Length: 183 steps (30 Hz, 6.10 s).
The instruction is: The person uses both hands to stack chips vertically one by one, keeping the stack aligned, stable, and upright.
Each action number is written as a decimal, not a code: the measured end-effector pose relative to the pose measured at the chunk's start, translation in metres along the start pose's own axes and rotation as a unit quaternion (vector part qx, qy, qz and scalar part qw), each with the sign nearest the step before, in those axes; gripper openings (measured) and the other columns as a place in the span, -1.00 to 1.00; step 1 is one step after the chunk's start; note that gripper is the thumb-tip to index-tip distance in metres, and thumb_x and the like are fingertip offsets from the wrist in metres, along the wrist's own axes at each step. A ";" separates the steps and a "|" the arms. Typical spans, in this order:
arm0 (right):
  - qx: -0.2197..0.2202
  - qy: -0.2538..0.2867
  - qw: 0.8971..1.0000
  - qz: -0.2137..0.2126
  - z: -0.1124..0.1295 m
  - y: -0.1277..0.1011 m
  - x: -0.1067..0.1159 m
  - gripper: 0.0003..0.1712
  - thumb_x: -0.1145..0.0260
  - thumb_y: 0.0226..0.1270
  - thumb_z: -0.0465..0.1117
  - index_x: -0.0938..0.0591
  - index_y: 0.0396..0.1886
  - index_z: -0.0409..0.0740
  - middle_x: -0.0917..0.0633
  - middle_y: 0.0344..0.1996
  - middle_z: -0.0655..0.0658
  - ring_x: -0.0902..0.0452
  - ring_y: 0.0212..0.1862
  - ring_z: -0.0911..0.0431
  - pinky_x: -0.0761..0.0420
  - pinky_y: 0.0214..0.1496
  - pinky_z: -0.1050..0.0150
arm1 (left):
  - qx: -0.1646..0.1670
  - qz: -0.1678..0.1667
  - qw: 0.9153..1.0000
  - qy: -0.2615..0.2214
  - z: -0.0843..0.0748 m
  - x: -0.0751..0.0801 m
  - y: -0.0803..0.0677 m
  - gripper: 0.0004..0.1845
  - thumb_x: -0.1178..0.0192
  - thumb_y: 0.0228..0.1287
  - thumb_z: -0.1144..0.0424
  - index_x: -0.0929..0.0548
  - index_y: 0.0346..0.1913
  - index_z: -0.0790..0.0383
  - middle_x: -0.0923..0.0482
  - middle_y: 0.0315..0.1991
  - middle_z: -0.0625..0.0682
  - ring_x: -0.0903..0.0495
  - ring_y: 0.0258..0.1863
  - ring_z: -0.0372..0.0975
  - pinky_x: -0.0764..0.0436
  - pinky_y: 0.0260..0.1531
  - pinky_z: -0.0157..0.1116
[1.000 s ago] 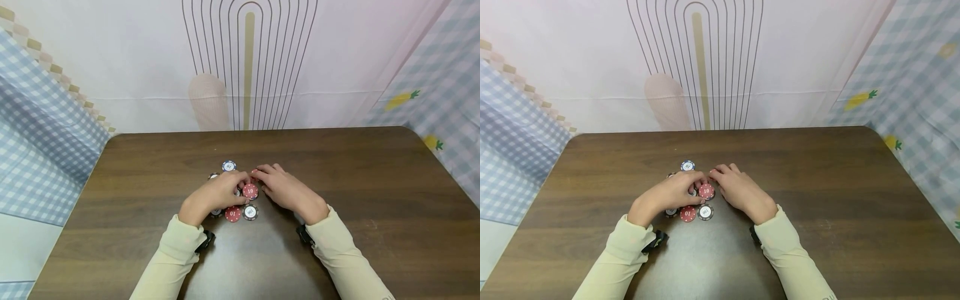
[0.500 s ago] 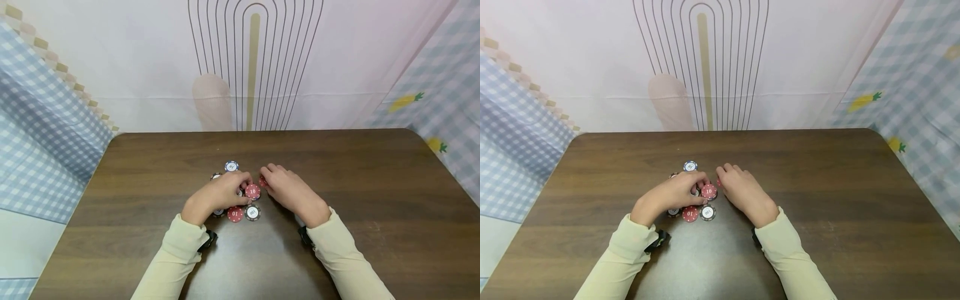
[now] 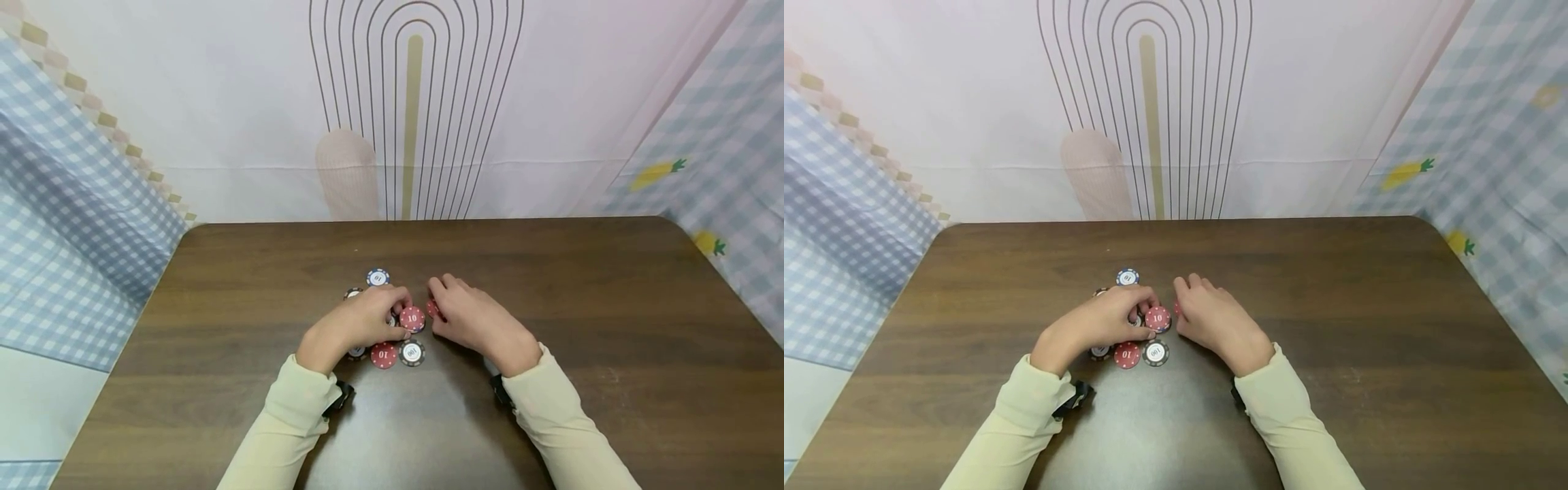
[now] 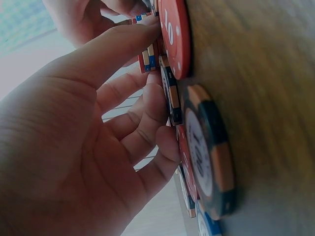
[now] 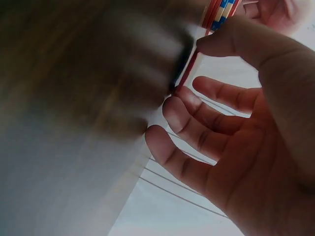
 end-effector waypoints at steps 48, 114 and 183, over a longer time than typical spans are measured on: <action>0.068 -0.050 0.991 -0.106 0.041 -0.006 0.021 -0.69 -0.46 0.21 -0.14 -0.53 -0.20 -0.16 -0.56 -0.51 0.06 -0.41 -0.58 0.16 -0.52 -0.54 0.16 | 0.020 0.003 1.000 0.003 0.003 -0.002 -0.001 -0.63 -0.49 0.26 0.26 -0.63 0.07 0.16 -0.62 -0.15 -0.04 -0.56 -0.28 -0.24 -0.61 -0.18 -0.24; 0.050 -0.022 0.998 0.021 0.052 -0.016 0.021 -0.83 -0.53 0.36 -0.14 -0.65 -0.29 0.00 -0.60 -0.46 0.04 -0.47 -0.50 0.18 -0.56 -0.44 0.17 | 0.013 0.004 1.000 -0.015 0.002 -0.001 0.001 -0.72 -0.49 0.26 0.26 -0.65 -0.03 0.13 -0.63 -0.18 -0.07 -0.57 -0.25 -0.27 -0.61 -0.16 -0.27; 0.044 -0.015 0.999 0.018 0.081 -0.028 0.019 -0.56 -0.39 -0.02 -0.21 -0.53 -0.10 -0.25 -0.53 -0.27 -0.11 -0.42 -0.52 0.13 -0.55 -0.48 0.11 | 0.017 0.004 0.999 -0.037 0.007 -0.002 -0.001 -0.78 -0.41 0.35 0.33 -0.67 0.00 0.13 -0.63 -0.18 -0.09 -0.57 -0.23 -0.27 -0.60 -0.12 -0.29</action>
Point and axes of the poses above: each hand's wrist, its own y-axis towards the middle knuckle, its own x-axis out of the back of the hand, z = x × y, the point moved 10 cm from there along y, towards the middle knuckle
